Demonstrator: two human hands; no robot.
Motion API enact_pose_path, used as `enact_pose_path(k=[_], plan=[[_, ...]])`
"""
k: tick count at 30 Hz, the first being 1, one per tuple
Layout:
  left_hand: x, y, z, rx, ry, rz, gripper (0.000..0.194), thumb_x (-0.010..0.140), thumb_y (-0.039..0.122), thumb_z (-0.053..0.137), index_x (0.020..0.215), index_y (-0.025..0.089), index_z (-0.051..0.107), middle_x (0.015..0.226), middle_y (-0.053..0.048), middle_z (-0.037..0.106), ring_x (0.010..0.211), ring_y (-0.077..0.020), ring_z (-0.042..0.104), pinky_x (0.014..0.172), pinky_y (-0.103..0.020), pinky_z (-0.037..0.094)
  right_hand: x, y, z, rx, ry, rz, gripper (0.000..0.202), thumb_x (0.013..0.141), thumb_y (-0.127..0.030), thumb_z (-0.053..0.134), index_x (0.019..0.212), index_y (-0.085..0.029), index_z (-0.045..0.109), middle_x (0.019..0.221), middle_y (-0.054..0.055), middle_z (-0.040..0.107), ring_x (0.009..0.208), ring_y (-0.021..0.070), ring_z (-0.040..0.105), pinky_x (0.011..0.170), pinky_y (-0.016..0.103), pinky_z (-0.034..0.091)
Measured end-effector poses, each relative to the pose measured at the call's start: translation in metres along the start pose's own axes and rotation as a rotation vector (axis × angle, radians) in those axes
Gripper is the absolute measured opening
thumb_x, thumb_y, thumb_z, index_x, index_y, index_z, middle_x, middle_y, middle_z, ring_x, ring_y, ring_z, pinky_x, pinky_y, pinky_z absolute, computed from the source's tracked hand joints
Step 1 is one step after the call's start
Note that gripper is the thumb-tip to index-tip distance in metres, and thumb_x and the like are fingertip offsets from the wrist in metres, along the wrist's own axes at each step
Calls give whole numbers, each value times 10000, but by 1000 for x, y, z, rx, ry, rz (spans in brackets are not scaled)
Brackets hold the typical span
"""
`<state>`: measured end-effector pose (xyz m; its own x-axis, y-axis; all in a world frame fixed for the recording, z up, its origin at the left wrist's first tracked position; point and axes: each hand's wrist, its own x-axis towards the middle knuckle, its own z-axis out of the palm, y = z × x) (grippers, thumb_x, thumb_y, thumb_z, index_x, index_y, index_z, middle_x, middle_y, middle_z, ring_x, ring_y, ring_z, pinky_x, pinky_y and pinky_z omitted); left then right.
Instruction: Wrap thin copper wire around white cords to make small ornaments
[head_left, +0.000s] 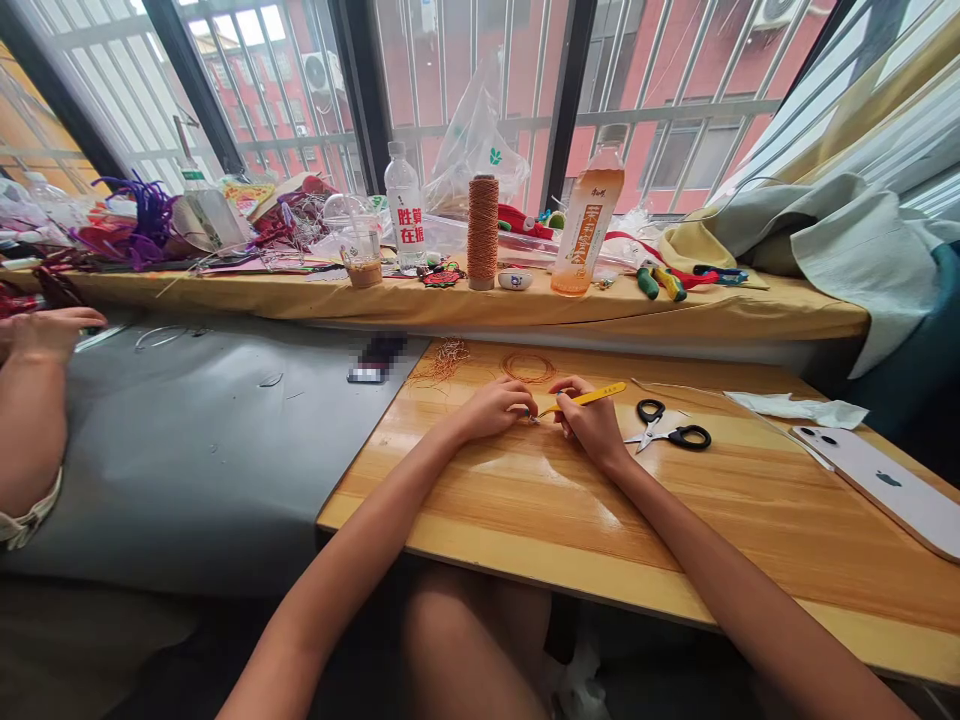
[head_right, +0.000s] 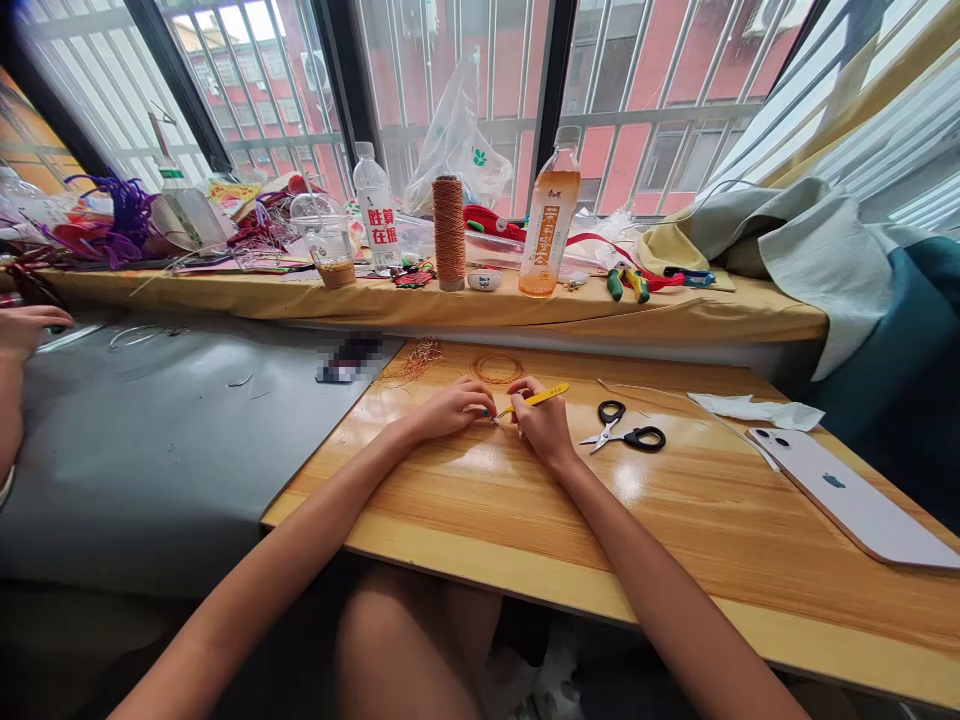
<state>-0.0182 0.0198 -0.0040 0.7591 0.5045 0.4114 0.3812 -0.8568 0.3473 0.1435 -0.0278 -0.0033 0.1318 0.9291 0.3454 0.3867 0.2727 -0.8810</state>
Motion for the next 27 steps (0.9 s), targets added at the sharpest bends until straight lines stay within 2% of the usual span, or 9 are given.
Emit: enact_pose_path(k=[9, 20, 27], plan=[[-1, -3, 6, 43, 4, 20, 215, 767, 132, 424, 817, 198, 622, 860, -26, 576, 875, -141, 446, 791, -243, 363, 0, 3, 0, -62, -29, -32, 110, 665, -217, 416, 707, -180, 510, 415, -48, 476, 318, 87, 435, 337, 185, 327], [-1, 1, 6, 86, -19, 9, 233, 770, 146, 415, 845, 212, 626, 884, -24, 570, 887, -138, 460, 805, -239, 370, -1, 2, 1, -51, -55, -51, 123, 675, -224, 399, 724, -175, 501, 449, -49, 489, 291, 71, 411, 312, 175, 297], [-2, 1, 6, 108, 1, 28, 273, 761, 111, 394, 849, 214, 631, 885, -20, 584, 884, -136, 462, 803, -239, 370, 0, 2, 1, -21, -49, 2, 114, 665, -212, 394, 707, -174, 493, 437, -48, 497, 273, 68, 394, 299, 174, 284]])
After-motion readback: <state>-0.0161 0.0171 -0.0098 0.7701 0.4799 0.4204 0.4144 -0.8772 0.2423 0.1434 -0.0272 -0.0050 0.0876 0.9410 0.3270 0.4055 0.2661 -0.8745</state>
